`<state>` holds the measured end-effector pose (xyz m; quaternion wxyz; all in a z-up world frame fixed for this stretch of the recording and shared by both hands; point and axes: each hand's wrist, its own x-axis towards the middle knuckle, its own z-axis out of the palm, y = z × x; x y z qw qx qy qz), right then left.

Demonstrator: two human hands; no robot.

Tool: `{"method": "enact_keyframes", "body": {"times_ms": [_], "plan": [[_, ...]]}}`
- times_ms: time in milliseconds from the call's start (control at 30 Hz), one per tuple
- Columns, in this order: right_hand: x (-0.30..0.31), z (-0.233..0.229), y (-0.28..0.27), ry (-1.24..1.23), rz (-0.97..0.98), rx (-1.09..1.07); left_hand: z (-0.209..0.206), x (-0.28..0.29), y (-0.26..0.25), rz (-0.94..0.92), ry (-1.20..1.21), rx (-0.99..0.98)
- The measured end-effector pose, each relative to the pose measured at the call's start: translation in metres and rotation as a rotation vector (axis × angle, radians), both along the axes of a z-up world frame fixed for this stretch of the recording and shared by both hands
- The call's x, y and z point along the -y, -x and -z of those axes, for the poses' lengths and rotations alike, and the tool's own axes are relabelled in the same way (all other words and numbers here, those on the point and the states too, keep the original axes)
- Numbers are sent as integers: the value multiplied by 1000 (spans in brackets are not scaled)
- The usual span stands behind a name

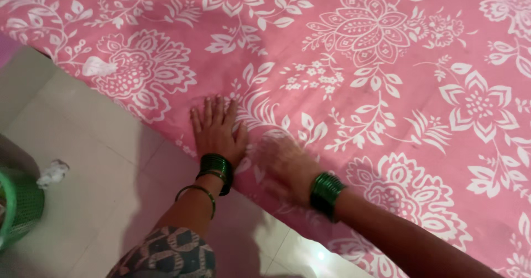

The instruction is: The person smooths a pink floral bedsheet across a mattress by hand, using their palms to flatten wrinkles and tucking the edges under the bed frame.

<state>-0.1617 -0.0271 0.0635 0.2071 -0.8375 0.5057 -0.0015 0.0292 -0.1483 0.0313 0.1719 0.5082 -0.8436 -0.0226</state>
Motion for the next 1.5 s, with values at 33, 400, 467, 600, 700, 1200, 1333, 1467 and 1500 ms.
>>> {"method": "enact_keyframes", "body": {"times_ms": [33, 400, 467, 600, 700, 1200, 1333, 1467, 1500], "plan": [[9, -2, 12, 77, 194, 37, -3, -1, 2, -2, -11, -3], [33, 13, 4, 227, 735, -20, -10, 0, -1, 15, -98, 1], [29, 13, 4, 228, 735, -2, -10, 2, -1, 29, -50, 33], [32, 13, 6, 250, 640, 41, -10, 1, 0, 9, -46, 32], [30, 17, 6, 240, 619, 60, -7, -2, -1, 17, -72, -7], [33, 9, 6, 218, 644, 77, -11, 1, 1, 24, -86, 62], [33, 7, 4, 210, 660, 86, -12, 3, 1, 34, -95, 53], [37, 8, 4, 225, 676, 64, -16, 3, 1, 27, -129, 28], [39, 8, 6, 214, 662, 37, -16, 6, 3, 49, -124, 30]]}}
